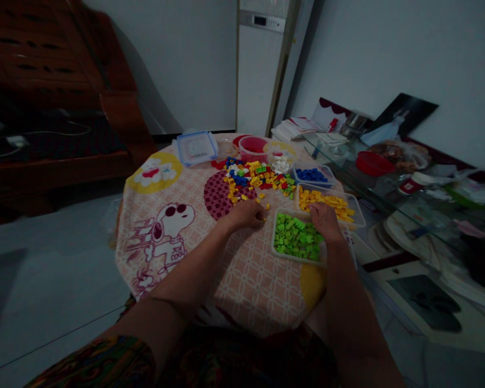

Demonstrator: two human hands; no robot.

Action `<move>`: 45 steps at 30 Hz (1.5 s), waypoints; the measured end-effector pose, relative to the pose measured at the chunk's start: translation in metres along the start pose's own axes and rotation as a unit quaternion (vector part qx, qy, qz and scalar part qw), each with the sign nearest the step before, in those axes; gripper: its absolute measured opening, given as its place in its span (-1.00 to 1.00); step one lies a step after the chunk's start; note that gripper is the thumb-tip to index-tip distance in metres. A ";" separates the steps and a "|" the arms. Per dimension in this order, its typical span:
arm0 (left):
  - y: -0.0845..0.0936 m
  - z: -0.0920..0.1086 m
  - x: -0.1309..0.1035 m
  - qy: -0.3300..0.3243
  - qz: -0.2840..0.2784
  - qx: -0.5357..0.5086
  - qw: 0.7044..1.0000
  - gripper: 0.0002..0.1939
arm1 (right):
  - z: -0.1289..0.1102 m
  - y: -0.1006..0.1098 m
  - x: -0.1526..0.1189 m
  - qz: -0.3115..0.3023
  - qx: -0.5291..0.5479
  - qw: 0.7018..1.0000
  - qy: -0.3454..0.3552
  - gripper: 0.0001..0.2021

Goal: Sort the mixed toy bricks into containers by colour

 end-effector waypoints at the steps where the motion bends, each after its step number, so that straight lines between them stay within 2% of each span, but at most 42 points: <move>1: 0.000 0.000 0.000 0.001 0.003 0.003 1.000 -0.95 | 0.000 0.000 0.000 0.001 0.002 1.000 0.002 -0.66; 6: 0.010 -0.004 0.000 0.001 0.023 -0.023 0.999 -0.93 | -0.001 0.000 0.000 -0.012 -0.004 1.000 -0.002 -0.64; 11: 0.017 -0.002 0.002 -0.041 0.064 -0.121 0.990 -0.93 | -0.002 0.001 0.001 -0.012 -0.016 1.000 -0.003 -0.65; 20: 0.013 0.014 0.000 -0.104 0.044 -0.256 0.960 -0.89 | 0.000 -0.001 0.000 0.003 -0.015 1.000 -0.008 -0.64; 25: -0.002 0.041 -0.003 -0.173 -0.022 -0.311 0.934 -0.82 | 0.000 -0.001 0.001 -0.003 -0.008 1.000 -0.009 -0.63; 28: -0.003 0.045 -0.004 -0.183 -0.033 -0.319 0.929 -0.77 | 0.000 -0.001 0.001 0.001 -0.006 1.000 -0.012 -0.63; 31: 0.008 0.030 -0.004 -0.147 0.012 -0.285 0.947 -0.79 | 0.000 -0.002 0.001 0.004 -0.007 1.000 -0.008 -0.64; 35: 0.028 0.004 -0.005 -0.085 0.078 -0.138 0.984 -0.84 | 0.001 -0.002 0.001 0.006 -0.002 1.000 -0.001 -0.66; 39: 0.029 -0.009 -0.005 -0.042 0.052 -0.021 0.998 -0.84 | 0.001 0.000 0.001 -0.001 0.004 1.000 0.000 -0.66; 45: 0.015 -0.012 0.000 -0.017 0.008 0.041 0.999 -0.88 | -0.001 0.002 0.000 -0.026 -0.014 0.999 -0.018 -0.65</move>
Point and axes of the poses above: each hand's wrist, its own x-axis towards the middle knuckle, its own y-axis out of the back of the hand, z = x × y, the point moved 6 cm from there along x, towards the middle knuckle, and after that the axes turned 3 degrees about -z, right-handed, at the moved point
